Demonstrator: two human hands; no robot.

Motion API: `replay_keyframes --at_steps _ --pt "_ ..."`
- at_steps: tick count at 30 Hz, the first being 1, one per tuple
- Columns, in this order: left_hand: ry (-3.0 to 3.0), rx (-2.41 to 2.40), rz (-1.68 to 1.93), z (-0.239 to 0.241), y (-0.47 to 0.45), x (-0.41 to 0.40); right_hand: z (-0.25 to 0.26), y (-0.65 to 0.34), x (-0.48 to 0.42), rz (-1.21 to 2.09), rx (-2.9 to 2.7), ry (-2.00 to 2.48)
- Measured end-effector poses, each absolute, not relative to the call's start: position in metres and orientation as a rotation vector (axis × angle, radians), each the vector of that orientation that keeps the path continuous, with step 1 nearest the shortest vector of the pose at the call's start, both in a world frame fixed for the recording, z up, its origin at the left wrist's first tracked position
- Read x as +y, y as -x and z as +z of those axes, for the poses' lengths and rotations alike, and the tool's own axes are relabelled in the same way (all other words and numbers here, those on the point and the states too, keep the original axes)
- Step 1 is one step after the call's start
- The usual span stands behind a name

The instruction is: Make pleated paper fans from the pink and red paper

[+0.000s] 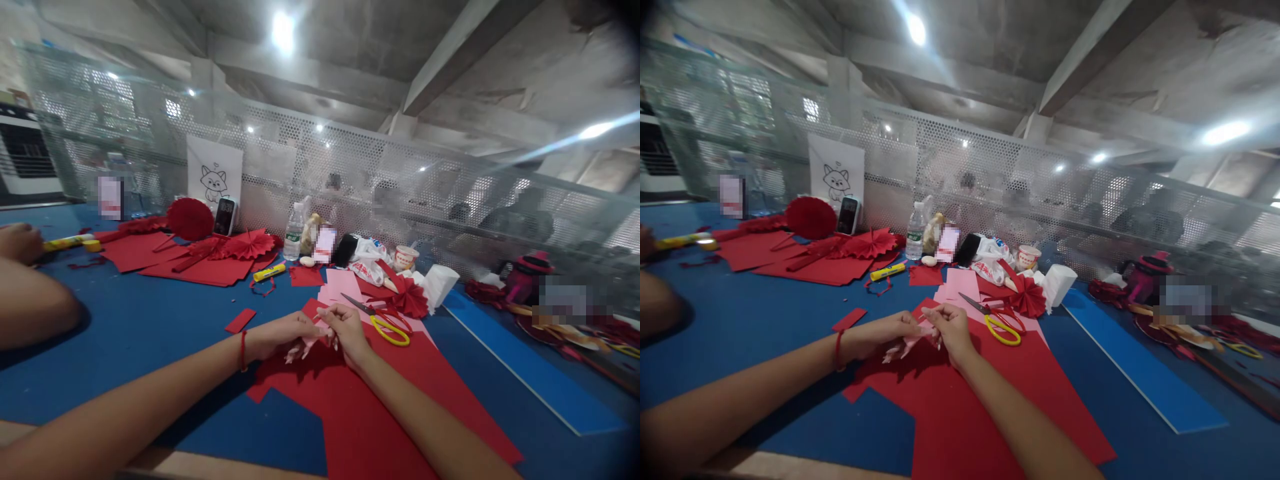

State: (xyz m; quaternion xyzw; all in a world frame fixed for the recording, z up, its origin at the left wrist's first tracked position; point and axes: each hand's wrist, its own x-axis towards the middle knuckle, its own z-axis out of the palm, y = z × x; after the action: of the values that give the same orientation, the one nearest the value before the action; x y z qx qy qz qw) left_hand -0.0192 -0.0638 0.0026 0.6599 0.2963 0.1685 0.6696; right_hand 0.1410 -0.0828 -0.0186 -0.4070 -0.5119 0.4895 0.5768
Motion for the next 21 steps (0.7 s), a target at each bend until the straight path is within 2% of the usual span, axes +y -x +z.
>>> replay_keyframes --at_steps 4,15,21 --pt "-1.484 0.577 0.298 0.0026 0.0172 -0.0649 -0.018 -0.1392 -0.0845 1.14 -1.264 0.925" --pt "-1.505 0.608 0.354 0.0008 0.0166 -0.0619 -0.0209 -0.1423 -0.0798 1.163 -1.269 0.901" --pt "-1.533 0.514 0.339 0.0009 0.0176 -0.0625 -0.0191 -0.1366 -0.0834 1.266 -1.326 0.819"
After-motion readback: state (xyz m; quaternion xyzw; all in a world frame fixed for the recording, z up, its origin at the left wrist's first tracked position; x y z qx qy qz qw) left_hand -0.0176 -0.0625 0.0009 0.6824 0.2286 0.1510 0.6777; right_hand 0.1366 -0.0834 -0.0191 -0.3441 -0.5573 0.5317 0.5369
